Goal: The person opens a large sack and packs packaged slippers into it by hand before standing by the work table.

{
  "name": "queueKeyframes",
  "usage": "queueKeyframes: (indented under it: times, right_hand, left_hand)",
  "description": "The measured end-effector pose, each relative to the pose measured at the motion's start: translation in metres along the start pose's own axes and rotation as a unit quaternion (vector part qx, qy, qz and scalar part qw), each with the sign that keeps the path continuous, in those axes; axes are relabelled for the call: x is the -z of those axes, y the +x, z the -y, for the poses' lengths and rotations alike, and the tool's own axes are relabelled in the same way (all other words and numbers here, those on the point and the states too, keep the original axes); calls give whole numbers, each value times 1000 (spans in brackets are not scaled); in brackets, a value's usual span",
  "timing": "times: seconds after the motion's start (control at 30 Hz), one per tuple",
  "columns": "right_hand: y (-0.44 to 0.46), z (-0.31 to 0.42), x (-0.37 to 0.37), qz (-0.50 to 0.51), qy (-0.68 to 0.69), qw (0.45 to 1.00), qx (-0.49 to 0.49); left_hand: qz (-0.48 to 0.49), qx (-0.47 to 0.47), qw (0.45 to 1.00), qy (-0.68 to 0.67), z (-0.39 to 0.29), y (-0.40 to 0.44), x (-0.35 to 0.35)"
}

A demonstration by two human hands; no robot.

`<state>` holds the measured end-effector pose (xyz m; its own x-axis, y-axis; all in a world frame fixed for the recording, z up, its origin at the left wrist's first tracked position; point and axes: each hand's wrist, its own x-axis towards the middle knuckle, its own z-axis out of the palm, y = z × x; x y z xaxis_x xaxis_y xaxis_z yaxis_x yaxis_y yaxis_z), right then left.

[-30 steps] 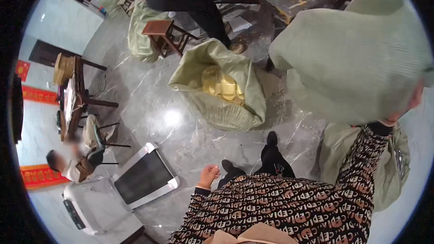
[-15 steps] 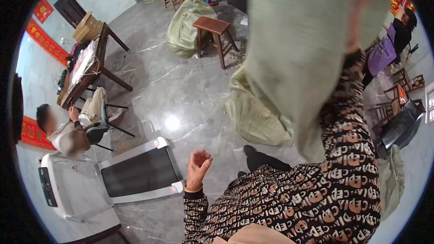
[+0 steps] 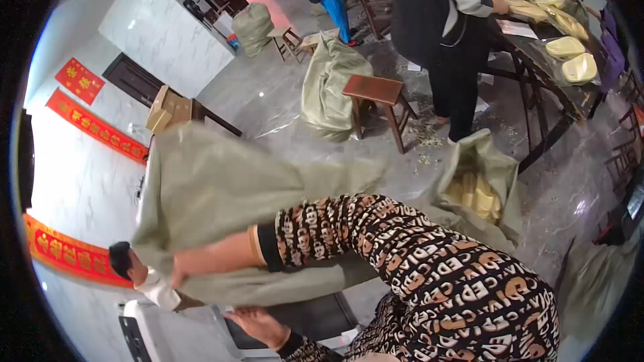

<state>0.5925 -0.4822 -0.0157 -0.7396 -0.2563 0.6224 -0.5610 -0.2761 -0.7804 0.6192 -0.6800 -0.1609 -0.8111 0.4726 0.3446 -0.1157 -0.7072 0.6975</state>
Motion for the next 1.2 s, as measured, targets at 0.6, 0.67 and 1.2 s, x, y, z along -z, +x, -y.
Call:
queueKeyframes:
  times: [0.6, 0.67, 1.2]
  right_hand:
    - [85, -22, 287, 395, -328, 847, -137]
    - [84, -25, 318, 318, -352, 876, -85]
    - [50, -203, 626, 17, -497, 837, -228]
  left_hand:
    - [-153, 234, 960, -28, 109, 301, 129]
    - [-126, 268, 955, -12, 137, 352, 124]
    - [8, 281, 960, -18, 294, 820, 75]
